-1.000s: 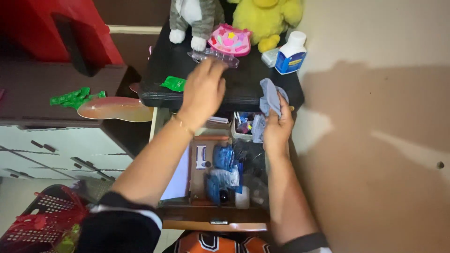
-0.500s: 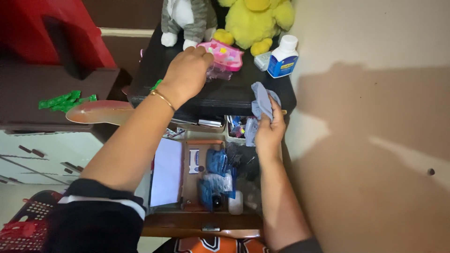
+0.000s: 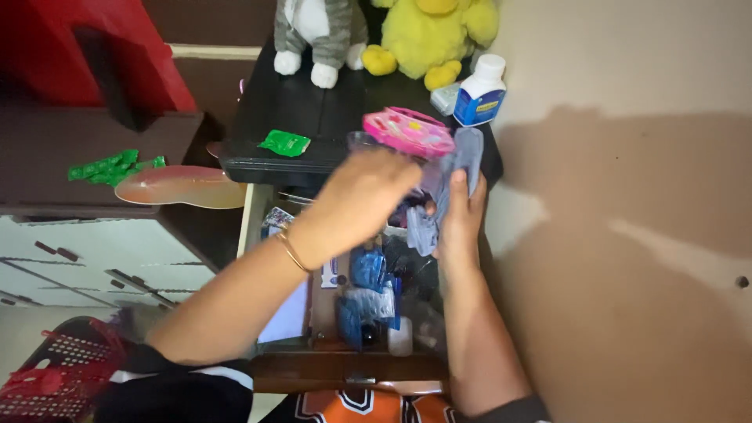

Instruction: The person picks up a blue plastic bag, a pink toy purse, and a white bottle from a black surface and places them into an open drawer. The person then wipes the black surface with a grey cloth and closes the drawer.

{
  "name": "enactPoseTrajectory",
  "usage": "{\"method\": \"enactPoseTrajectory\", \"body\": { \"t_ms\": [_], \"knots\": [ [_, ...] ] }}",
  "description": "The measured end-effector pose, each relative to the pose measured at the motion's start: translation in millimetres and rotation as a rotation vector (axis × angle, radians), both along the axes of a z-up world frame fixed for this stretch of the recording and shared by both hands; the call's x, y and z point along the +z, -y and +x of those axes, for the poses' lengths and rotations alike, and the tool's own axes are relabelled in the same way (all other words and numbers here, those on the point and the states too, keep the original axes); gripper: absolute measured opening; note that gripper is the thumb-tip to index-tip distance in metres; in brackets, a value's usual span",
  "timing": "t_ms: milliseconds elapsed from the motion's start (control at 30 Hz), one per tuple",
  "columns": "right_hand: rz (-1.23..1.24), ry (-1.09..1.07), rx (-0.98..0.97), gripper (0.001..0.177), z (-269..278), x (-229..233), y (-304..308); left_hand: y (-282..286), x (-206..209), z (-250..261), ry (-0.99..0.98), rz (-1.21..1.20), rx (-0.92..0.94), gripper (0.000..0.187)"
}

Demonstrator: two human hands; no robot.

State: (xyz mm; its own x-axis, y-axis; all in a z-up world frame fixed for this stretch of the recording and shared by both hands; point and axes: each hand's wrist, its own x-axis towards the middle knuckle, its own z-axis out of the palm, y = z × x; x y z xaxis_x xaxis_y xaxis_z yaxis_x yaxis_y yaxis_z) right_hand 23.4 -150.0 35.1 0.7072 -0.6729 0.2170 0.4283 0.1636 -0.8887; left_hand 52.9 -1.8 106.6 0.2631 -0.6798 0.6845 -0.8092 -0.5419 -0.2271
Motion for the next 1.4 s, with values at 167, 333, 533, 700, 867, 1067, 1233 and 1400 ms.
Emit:
{"method": "enactPoseTrajectory", "body": {
  "t_ms": [167,333,533,700,867,1067,1233,1400],
  "knots": [
    [-0.026,0.004,0.031,0.044,13.0,-14.8,15.7,-3.1,-2.7,-32.2,0.096,-0.122,-0.133,0.013],
    [0.203,0.093,0.120,0.046,12.4,-15.6,25.8,-34.8,-51.2,-32.8,-0.079,-0.552,-0.216,0.014],
    [0.295,0.036,0.165,0.041,-3.0,-8.7,15.1,-53.5,-85.3,-1.8,-1.755,-1.184,-0.189,0.055],
    [0.231,0.082,0.319,0.050,-10.8,-14.1,15.0,-65.2,-62.9,3.6,-2.011,-1.458,-0.692,0.072],
    [0.182,0.105,0.511,0.032,-16.6,-4.6,13.8,-60.5,-89.8,11.6,-1.957,-1.442,-0.860,0.078],
    [0.191,0.033,0.727,0.017,-22.8,9.8,20.9,-65.2,-80.0,6.9,-1.856,-1.389,-1.076,0.083],
    [0.168,-0.050,0.481,0.040,-37.0,-23.5,19.4,-61.2,-98.8,9.2,-1.802,-1.544,-1.119,0.084],
    [0.191,0.010,0.629,0.028,-33.0,4.2,10.8,-61.6,-105.8,18.5,-1.796,-1.633,-1.094,0.070]
  ]
}}
